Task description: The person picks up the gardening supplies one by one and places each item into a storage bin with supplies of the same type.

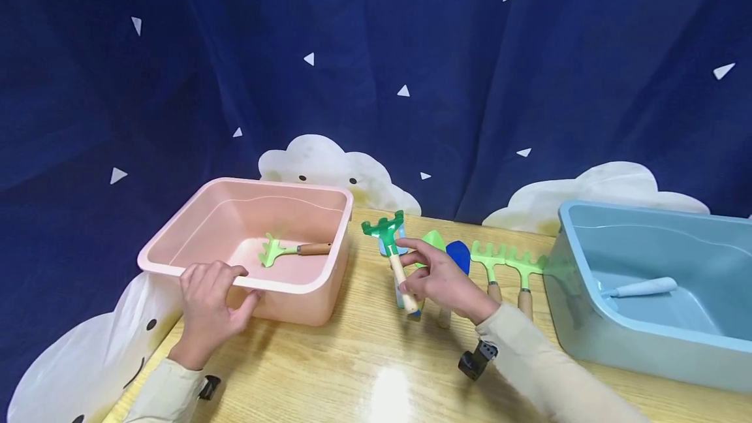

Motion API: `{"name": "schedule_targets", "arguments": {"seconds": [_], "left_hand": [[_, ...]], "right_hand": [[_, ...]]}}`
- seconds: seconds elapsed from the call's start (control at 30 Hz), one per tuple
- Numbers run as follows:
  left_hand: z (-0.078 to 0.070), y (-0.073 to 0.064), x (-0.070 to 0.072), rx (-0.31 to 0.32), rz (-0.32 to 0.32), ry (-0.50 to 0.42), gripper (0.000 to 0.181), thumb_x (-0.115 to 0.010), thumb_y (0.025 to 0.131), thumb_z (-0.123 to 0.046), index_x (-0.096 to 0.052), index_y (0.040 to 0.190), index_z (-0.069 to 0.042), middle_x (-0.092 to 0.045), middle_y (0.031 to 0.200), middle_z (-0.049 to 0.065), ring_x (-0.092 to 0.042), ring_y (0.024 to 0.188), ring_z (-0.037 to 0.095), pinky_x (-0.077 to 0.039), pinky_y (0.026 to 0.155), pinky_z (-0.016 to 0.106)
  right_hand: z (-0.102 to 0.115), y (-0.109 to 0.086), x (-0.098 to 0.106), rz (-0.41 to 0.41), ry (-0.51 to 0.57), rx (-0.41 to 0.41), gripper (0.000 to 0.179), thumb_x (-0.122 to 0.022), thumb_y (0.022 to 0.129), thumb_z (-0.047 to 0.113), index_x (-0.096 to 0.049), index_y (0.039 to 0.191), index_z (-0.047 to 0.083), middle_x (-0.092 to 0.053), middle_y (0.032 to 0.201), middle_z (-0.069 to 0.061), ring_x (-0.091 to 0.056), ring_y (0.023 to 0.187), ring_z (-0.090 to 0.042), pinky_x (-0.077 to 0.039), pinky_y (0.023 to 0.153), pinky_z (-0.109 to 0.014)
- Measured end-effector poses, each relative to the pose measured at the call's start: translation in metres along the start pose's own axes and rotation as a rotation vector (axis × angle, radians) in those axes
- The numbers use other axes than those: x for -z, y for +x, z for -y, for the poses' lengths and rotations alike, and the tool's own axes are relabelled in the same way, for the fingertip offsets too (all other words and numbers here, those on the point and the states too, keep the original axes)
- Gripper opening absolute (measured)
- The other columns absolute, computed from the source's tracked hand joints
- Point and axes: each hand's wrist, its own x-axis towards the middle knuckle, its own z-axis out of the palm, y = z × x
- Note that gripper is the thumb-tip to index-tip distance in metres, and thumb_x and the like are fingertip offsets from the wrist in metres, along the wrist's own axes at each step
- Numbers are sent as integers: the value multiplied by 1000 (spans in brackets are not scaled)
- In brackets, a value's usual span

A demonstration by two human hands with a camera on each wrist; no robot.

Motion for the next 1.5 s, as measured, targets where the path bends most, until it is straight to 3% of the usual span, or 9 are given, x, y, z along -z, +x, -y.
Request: {"name": "schedule_targets", "arguments": {"seconds": [0.33, 0.63, 0.8, 1.2, 1.5], "left_hand": [[1, -1, -1, 5, 6, 0, 52, -54, 90, -55, -62, 86, -4, -56, 72, 7, -47, 72, 28, -33, 84, 48], [1, 1, -1, -4, -9, 0, 49, -57, 88, -53, -63, 86, -4, -56, 71, 6, -46, 71, 27, -32, 83, 47], [0, 0, -1, 4, 5, -2, 51, -55, 89, -55, -62, 85, -5, -56, 72, 6, -47, 72, 27, -33, 84, 48], [1, 1, 0, 0, -4, -4, 52, -54, 91, -55, -62, 86, -4, -56, 72, 6, -47, 72, 27, -32, 85, 48], [1, -1, 0, -8, -13, 11, 52, -50, 92, -56, -62, 85, -6, -55, 71, 5, -47, 72, 26, -33, 84, 47]], "right_hand": [[27, 2, 14, 117, -169, 32, 76, -63, 81, -11, -34, 150, 5, -56, 129, -30, -73, 83, -15, -57, 71, -30], [62, 9, 20, 217, -212, 60, 73, -62, 83, -12, -37, 150, 6, -58, 126, -28, -72, 83, -18, -59, 74, -34], [73, 14, 20, 244, -219, 81, 72, -63, 84, -11, -38, 149, 6, -61, 123, -22, -73, 84, -19, -60, 75, -35], [93, 27, 13, 284, -299, 114, 69, -63, 84, -10, -41, 148, 7, -63, 123, -24, -72, 85, -20, -59, 76, -33], [112, 52, 2, 342, -374, 70, 70, -61, 85, -8, -43, 148, 16, -59, 129, -18, -72, 87, -23, -59, 75, -35]]}}
